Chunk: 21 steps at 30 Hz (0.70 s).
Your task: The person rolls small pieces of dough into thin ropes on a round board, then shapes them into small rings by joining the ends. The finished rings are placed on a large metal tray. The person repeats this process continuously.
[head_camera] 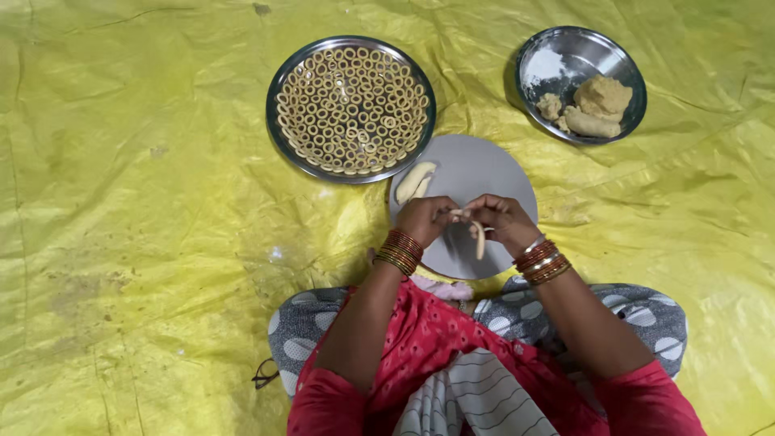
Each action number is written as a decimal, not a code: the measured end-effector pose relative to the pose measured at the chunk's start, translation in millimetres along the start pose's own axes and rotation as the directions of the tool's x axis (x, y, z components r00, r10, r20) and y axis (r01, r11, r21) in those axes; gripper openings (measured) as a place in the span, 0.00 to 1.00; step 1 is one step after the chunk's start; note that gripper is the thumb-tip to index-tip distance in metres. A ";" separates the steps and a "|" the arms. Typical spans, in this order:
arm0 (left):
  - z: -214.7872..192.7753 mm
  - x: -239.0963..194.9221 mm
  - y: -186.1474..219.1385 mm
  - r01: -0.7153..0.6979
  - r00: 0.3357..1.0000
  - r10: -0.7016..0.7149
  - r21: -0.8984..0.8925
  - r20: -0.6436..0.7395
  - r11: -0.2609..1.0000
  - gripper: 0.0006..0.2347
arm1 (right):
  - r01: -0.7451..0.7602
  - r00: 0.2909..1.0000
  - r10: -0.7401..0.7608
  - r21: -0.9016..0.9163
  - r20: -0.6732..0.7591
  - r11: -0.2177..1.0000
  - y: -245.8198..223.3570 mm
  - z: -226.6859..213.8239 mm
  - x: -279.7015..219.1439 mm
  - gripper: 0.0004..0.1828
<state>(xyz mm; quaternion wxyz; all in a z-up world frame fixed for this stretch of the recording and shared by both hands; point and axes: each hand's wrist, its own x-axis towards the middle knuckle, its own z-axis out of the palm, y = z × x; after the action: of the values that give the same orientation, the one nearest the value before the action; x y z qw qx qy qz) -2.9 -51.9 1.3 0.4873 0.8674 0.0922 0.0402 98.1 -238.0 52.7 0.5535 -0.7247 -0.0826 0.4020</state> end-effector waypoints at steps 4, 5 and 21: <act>8.0 3.7 -17.5 -0.001 0.993 -0.011 -0.097 -0.120 0.995 0.05 | -0.026 1.000 0.026 -0.039 0.014 0.999 -4.3 -4.8 -11.7 0.07; 13.2 7.0 -24.7 0.017 0.986 -0.034 -0.104 -0.162 0.994 0.06 | -0.028 1.000 0.028 -0.054 0.009 0.998 -2.2 -9.7 -11.5 0.07; 19.7 64.9 -103.5 -0.063 0.846 -0.311 -0.658 -0.434 0.750 0.14 | 0.079 0.892 -0.445 -0.940 -0.081 0.331 64.1 7.2 8.8 0.19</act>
<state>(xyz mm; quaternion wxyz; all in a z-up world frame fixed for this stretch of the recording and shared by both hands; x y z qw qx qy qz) 51.4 -2.9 -98.6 0.7153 0.5910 0.2598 0.2677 78.2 -251.7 -7.8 0.1197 -0.9387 -0.3166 0.0649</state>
